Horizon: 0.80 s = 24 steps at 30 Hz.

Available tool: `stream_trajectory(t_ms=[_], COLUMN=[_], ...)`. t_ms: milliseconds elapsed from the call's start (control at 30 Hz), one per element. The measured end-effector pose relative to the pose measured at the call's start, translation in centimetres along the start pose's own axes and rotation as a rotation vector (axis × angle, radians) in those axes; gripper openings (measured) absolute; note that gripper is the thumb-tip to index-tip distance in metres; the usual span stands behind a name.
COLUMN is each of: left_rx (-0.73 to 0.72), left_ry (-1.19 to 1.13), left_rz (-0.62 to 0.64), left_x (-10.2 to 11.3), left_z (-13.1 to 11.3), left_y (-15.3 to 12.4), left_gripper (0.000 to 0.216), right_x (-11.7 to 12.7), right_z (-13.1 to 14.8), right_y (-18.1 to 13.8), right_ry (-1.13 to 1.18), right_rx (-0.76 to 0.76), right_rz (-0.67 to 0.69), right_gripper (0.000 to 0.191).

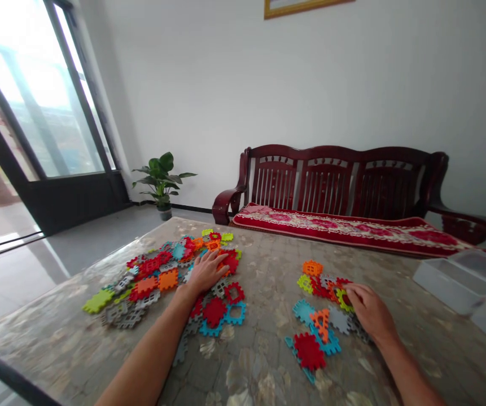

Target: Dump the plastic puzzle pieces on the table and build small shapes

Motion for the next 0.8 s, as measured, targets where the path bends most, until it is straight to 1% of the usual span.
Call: stream_trajectory(t_ms=[167,367,500,567,633,733,800], left_rx=[-0.075,-0.184,-0.311,-0.383,-0.385,-0.248,-0.191], left_ry=[-0.064,-0.093,-0.114,-0.147,-0.181,-0.194,-0.182], left_rz=[-0.014,-0.001,0.045,0.091,0.113,0.092,0.102], left_x=[-0.3,-1.6,-2.4,-2.5,-2.3,-1.9,-2.1], left_z=[-4.8,-10.7,-15.3,-16.9,-17.3,-16.1,-15.3], left_y=[0.8,1.6,2.2,2.9,3.9,5.7,6.6], left_gripper=[0.048,0.048,0.050,0.048,0.050,0.057,0.056], right_x=[0.1,0.0,-0.1,0.0,0.1,0.4,0.6], right_z=[0.4,0.7,0.6,0.7,0.8,1.2,1.5], right_y=[-0.1,-0.1,-0.1,-0.1,-0.2,-0.3,-0.4], right_ry=[-0.002,-0.001,0.005,0.012,0.025,0.050,0.061], right_rx=[0.002,0.011,0.001,-0.002,-0.009,-0.009,-0.002], right_rz=[-0.002,0.007,0.005,0.007,0.001,-0.022,-0.043], right_gripper=[0.041,0.037,0.035,0.035,0.035,0.036,0.038])
Point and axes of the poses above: each hand's wrist, its own y-axis towards the middle knuckle, its own x-axis out of the back of the hand, z = x × y, the point moved 3 cm from there along y, towards the middle knuckle, and after that the axes turned 10 degrees about z, right-handed, at the moved point
